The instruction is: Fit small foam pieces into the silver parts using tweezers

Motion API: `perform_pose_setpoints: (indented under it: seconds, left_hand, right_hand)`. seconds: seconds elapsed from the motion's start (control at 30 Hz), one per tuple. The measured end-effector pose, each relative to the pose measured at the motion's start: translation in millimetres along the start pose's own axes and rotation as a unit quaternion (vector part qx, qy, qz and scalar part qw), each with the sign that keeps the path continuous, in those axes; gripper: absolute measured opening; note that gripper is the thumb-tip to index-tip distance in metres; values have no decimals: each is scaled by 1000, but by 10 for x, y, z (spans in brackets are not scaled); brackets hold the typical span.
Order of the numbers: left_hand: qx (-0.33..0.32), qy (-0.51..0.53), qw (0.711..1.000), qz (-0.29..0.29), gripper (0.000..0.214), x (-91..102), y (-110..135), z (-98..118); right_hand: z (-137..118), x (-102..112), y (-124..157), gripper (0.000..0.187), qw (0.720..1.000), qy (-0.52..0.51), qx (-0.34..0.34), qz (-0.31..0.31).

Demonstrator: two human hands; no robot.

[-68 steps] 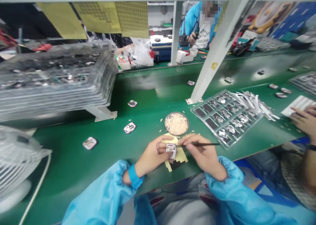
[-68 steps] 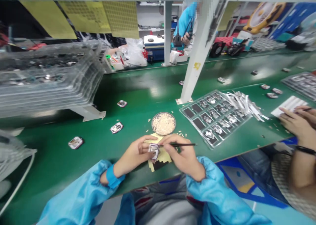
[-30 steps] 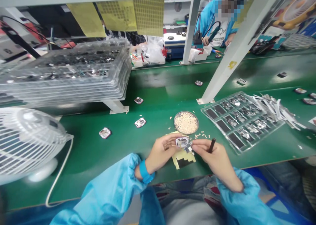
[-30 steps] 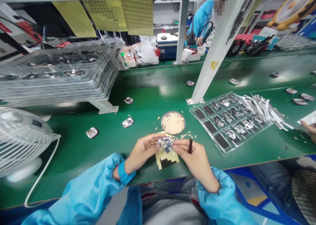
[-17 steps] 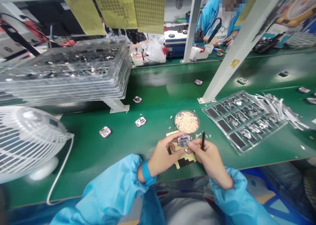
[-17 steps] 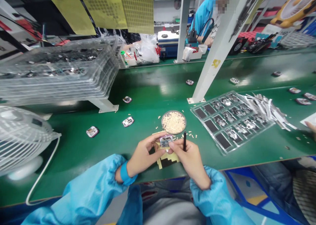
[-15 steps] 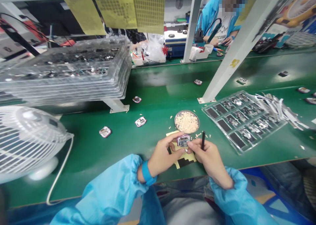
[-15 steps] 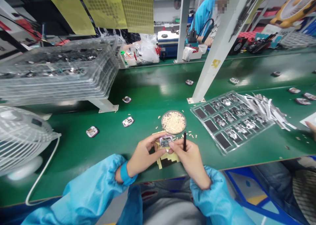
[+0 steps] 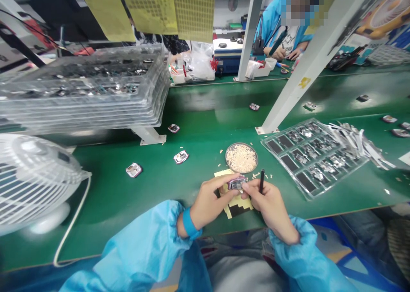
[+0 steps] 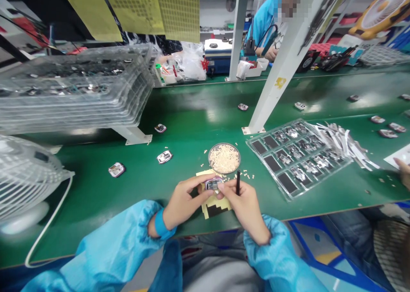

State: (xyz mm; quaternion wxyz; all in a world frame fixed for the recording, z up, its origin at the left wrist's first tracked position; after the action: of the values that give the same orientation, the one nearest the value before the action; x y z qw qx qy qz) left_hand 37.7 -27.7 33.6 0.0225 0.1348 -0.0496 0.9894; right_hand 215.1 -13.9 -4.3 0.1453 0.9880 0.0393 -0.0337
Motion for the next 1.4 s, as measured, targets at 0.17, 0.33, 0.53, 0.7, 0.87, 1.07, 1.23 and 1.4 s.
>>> perform_pose_setpoints:
  seconds: [0.17,0.33,0.53,0.7,0.87,1.07,1.23,1.4]
  left_hand:
    - [40,69,997,9,39,-15,12,-29]
    - [124,205,971,-8,49,-86,17,-102]
    - [92,200,975,2,37,-93,13,-75]
    - [49,115,992,16,34,-68,17,-79]
    - [27,12,999,19,26,-48,39,10]
    - [50,44,996,59,26,-50,19,-10]
    - [86,103,989,58,30,-45,-17,-153]
    - [64,53,994,69,33,6,-29,-129]
  right_hand:
    - [-64,-6,8,36,996,43,71,23]
    - [-120,-66,14,37,992,58,107,19]
    - [-73,-110,-26,41,996,49,77,5]
    - [-89,-118,-49,40,994,55,89,22]
    - [-113,-202,-24,37,991,47,125,26]
    - [-141,-242,-65,30,985,95,138,28]
    - [-303,-151,-107,26,956,185,220,54]
    - [-471,-55,-90,10,927,224,299,44]
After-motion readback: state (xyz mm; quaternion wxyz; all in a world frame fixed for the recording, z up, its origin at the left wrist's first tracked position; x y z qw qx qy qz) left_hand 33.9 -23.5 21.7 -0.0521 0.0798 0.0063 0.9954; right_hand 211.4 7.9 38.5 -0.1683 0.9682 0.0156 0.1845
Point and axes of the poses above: each hand's wrist, its own y-axis away from the middle knuckle, its own x-axis out of the back of the hand, z = x × y, the point moved 3 cm from there along -y, towards the middle knuckle, and after that the axes turned 5 degrees about z, right-handed, at the moved point
